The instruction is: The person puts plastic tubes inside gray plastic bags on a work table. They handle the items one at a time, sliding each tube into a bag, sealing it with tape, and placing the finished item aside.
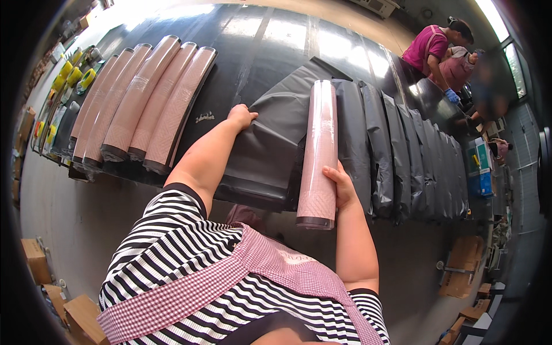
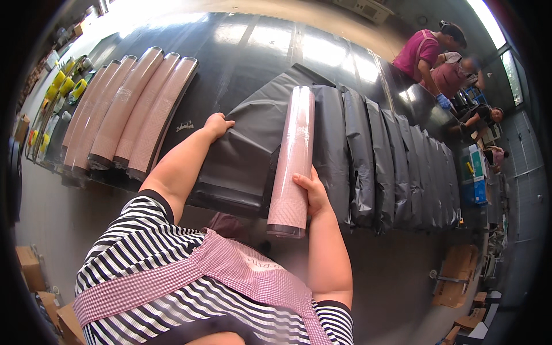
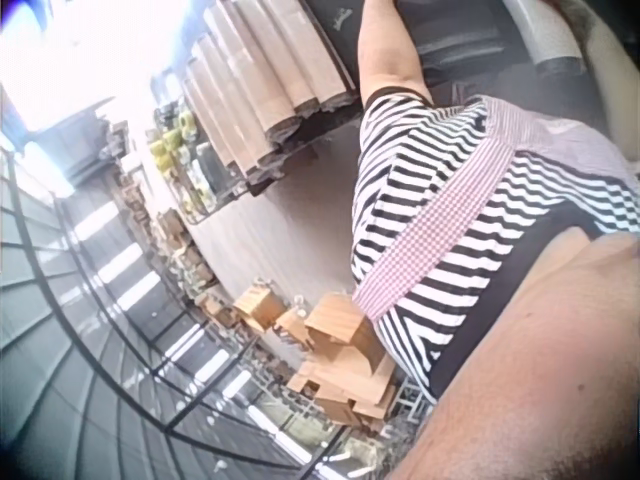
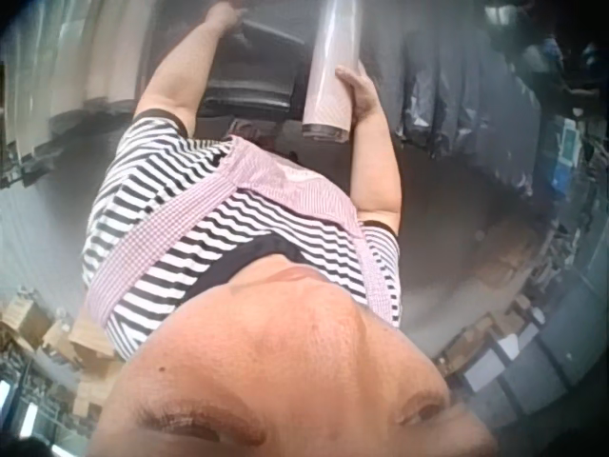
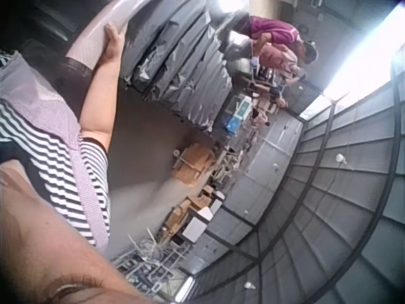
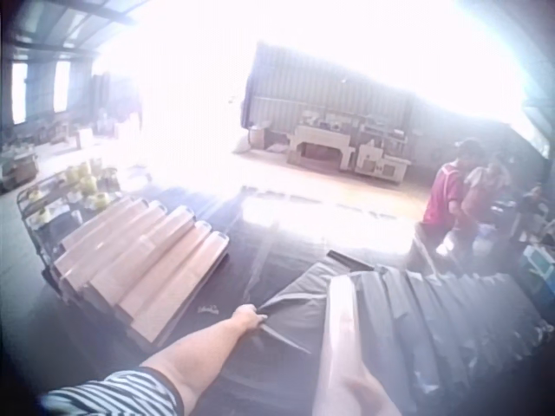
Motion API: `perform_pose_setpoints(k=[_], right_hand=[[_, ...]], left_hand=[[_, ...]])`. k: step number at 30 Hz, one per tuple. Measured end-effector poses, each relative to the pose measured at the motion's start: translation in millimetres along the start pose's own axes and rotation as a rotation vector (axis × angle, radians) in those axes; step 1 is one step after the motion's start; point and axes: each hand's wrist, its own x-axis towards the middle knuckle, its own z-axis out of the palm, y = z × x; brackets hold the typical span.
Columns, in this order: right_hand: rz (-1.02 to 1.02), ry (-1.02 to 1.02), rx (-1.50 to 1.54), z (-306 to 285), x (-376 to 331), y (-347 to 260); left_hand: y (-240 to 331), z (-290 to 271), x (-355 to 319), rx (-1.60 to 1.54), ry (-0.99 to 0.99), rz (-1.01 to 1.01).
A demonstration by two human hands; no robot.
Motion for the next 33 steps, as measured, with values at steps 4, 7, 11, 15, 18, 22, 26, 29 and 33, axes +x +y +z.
perform_pose_setpoints(k=[4,7,11,15,18,22,26,29,33], right_hand=[[0.027,0.010,-0.160,18,65,-12],[0.050,-0.022,-0.217,30,117,-14],[0.059,-0.067,-0.192,61,167,4],[0.021,-0.154,-0.253,92,207,23],[0.075,-0.257,-0.151,124,221,23],[-0.031,-0.340,-0.115,142,186,22],[-0.143,-0.262,-0.117,111,129,-4],[-0.117,-0.171,-0.107,93,89,-24],[-0.083,-0.044,-0.135,74,39,-16]], left_hand=[[-20,-10,-9,-0.003,0.100,0.076],[-33,-1,-28,-0.134,0.223,0.150],[-48,-17,-71,-0.300,0.080,0.318],[-81,-34,-65,-0.299,0.220,0.251],[-114,-45,-62,-0.438,0.425,0.086],[-123,-42,-71,-0.570,0.437,-0.030],[-90,-7,-70,-0.332,0.240,0.233],[-50,14,-44,-0.284,0.273,0.331],[-18,-5,-36,0.021,0.141,0.317]])
